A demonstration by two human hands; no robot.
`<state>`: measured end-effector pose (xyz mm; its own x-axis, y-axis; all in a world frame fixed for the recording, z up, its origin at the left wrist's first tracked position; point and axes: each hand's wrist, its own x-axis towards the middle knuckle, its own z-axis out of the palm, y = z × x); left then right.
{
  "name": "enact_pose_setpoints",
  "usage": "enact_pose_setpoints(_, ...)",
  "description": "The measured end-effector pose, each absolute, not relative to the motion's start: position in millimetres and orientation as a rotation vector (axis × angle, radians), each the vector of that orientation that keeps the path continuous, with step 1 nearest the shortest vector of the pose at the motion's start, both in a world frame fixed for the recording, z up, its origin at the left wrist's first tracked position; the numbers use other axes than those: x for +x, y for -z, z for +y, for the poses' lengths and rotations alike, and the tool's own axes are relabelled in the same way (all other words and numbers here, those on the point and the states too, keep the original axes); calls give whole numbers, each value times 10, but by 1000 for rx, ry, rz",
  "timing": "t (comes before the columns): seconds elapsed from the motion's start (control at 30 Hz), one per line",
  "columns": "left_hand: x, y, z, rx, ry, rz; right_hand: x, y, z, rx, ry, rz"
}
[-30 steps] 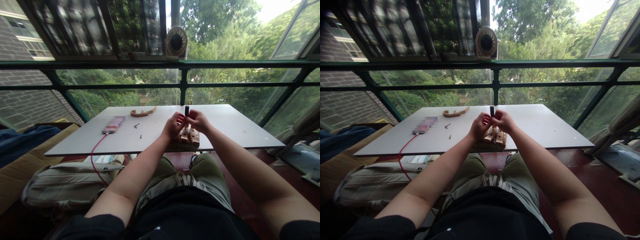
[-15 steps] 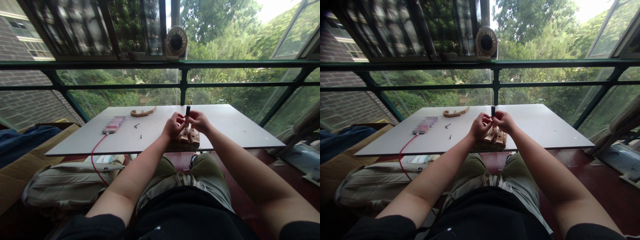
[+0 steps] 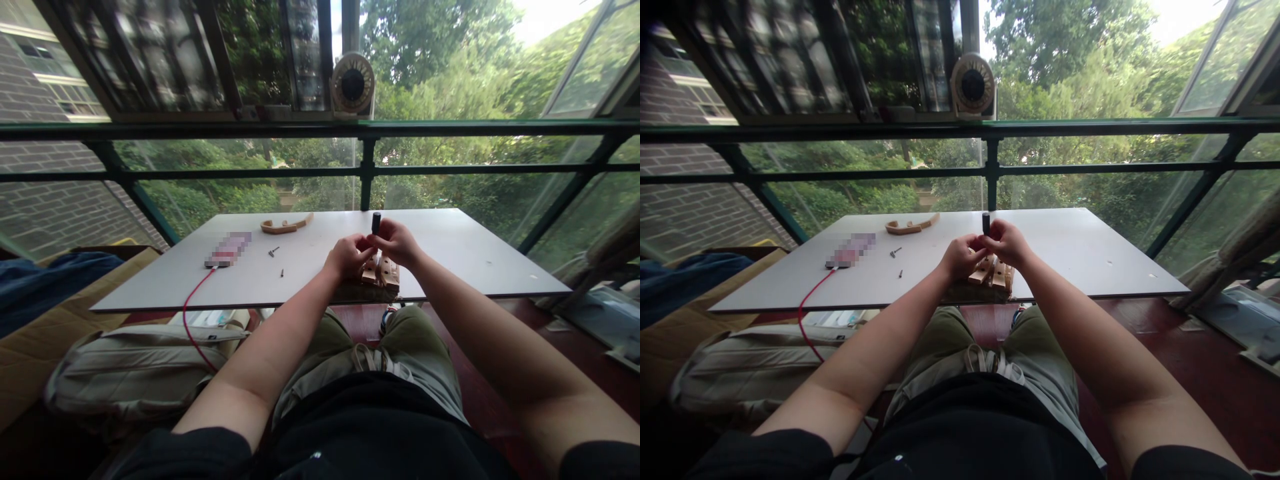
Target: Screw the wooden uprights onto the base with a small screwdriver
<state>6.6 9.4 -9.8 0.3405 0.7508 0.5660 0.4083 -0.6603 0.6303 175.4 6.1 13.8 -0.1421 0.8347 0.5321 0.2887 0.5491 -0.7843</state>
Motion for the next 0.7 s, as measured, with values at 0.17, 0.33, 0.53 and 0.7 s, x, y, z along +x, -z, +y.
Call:
enact_pose_setpoints(0.17, 87, 73, 72, 2197, -1187, 967, 1734, -142, 38, -822, -760, -1676)
enact_pose_setpoints(0.33, 98, 54, 51, 2208, -1166, 957, 1733, -167, 13, -821, -825, -1654)
enact_pose_setpoints(0.53, 97, 77, 55, 2203, -1159, 979, 1738, -132, 55, -810, -780, -1668)
enact_pose_setpoints(0.7, 91, 73, 49, 2210, -1157, 975, 1750, -81, 97, -878, -685, -1674)
